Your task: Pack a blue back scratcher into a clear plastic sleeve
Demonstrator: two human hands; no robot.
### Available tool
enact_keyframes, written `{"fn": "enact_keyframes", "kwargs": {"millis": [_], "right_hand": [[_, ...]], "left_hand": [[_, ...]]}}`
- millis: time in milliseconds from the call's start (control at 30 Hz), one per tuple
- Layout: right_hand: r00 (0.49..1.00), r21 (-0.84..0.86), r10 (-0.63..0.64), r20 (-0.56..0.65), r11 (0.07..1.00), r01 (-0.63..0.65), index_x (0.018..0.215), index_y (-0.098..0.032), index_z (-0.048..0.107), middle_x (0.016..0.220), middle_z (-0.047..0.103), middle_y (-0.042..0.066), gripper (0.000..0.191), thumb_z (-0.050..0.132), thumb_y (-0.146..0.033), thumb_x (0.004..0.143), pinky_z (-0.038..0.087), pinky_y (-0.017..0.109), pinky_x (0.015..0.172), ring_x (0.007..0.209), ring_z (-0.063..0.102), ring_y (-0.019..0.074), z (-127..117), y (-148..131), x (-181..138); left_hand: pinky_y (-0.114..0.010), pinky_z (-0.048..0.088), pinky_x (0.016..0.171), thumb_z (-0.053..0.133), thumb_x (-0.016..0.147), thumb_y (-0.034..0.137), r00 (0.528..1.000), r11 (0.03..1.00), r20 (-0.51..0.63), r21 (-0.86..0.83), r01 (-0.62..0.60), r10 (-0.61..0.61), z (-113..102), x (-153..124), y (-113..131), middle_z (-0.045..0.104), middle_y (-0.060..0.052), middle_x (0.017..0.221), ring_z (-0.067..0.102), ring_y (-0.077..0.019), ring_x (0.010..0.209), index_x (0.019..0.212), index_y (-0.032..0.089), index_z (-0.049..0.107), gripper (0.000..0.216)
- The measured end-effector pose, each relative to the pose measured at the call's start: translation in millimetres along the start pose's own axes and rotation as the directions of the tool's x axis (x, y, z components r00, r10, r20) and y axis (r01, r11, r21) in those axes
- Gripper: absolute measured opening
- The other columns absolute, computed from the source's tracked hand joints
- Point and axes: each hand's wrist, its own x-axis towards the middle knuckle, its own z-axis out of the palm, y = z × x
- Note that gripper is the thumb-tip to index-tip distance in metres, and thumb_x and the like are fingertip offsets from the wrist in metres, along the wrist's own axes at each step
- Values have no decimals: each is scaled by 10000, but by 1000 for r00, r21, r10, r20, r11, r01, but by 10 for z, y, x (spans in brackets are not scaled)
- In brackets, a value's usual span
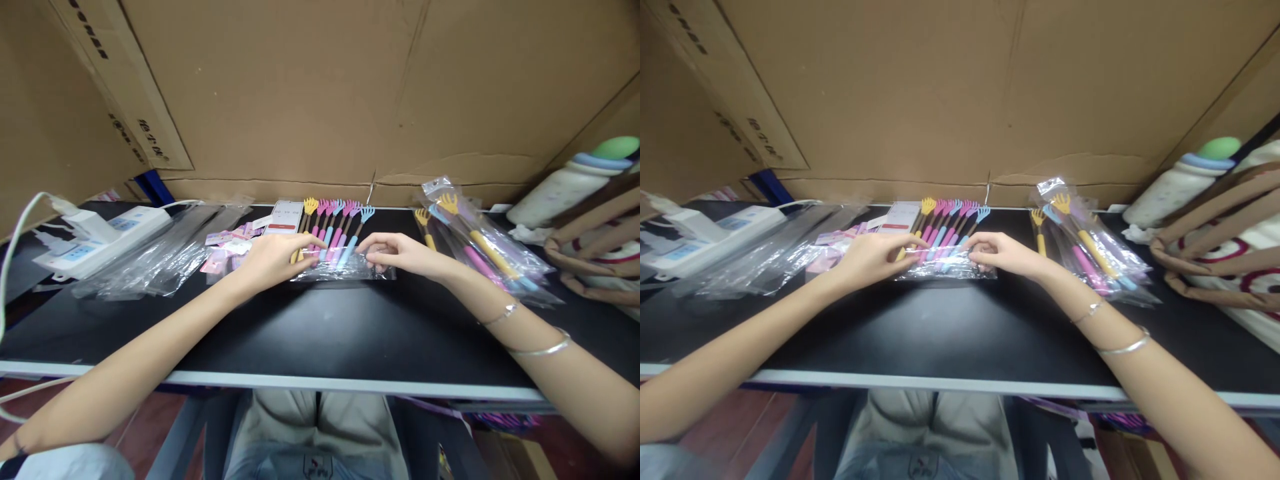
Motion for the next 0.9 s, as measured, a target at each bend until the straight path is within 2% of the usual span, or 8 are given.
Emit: {"fn": "enact_keyframes", "kwargs": {"millis": [100, 267, 400, 533, 633, 733, 800, 900], "right_hand": [[1000, 19, 19, -11, 1000, -19, 1018, -154, 594, 739, 627, 17, 335, 629, -396, 791, 468, 277, 618, 624, 578, 119, -29, 25, 6], [997, 7, -29, -67, 1000, 29, 965, -162, 588, 726, 633, 15, 268, 621, -365, 793, 480, 276, 640, 641, 591, 124, 29, 40, 27], [982, -32, -110, -156, 994, 106, 894, -166, 576, 678, 598, -6, 217, 638, -338, 778, 463, 256, 600, 608, 565, 115, 100, 24, 35], [939, -149, -239, -247, 967, 207, 843, -166, 582, 714, 607, 5, 150, 631, -295, 785, 449, 247, 577, 616, 561, 117, 160, -28, 19], [875, -314, -388, -291, 902, 295, 814, -172, 594, 769, 632, 17, 52, 604, -222, 806, 458, 254, 620, 665, 573, 124, 199, -82, -8], [772, -499, -568, -285, 776, 386, 785, -179, 602, 779, 635, 25, 55, 573, -159, 826, 465, 277, 684, 730, 573, 142, 240, -122, -34], [702, -618, -675, -229, 658, 430, 779, -184, 607, 771, 636, 29, 101, 548, -133, 842, 460, 294, 704, 756, 564, 154, 274, -137, -47], [622, -757, -779, -79, 453, 471, 798, -193, 620, 794, 653, 32, 148, 515, -111, 863, 446, 292, 682, 765, 548, 158, 341, -153, -61]], "left_hand": [[-203, 271, 530, 588, 871, 360, 999, 999, 11, -19, 48, -48, -18, 14, -39, 630, 62, 623, 560, -116, 596, 1037, 304, 655, 188], [-199, 284, 535, 598, 860, 349, 998, 997, -4, -36, 64, -64, -17, 20, -42, 646, 60, 653, 567, -109, 603, 984, 281, 659, 154], [-190, 307, 539, 592, 856, 366, 997, 997, -42, -48, 62, -64, -41, 19, -16, 669, 54, 712, 602, -104, 637, 934, 250, 646, 150], [-187, 350, 591, 603, 852, 317, 995, 997, -93, -67, 34, -40, -84, 17, 10, 688, 55, 801, 613, -90, 682, 883, 233, 643, 97], [-192, 375, 640, 628, 849, 352, 995, 994, -100, -105, 10, -21, -117, 15, 40, 686, 54, 824, 602, -92, 699, 851, 230, 651, 124], [-197, 375, 644, 659, 827, 406, 994, 993, -108, -121, -15, 2, -141, 11, 84, 678, 47, 835, 600, -103, 721, 869, 241, 667, 171], [-202, 376, 647, 666, 817, 422, 993, 992, -117, -123, -25, 10, -142, 7, 117, 671, 42, 834, 600, -109, 732, 895, 249, 674, 190], [-214, 393, 682, 662, 816, 435, 995, 988, -94, -144, -56, 43, -109, -5, 163, 661, 34, 858, 606, -125, 782, 960, 262, 665, 225]]}}
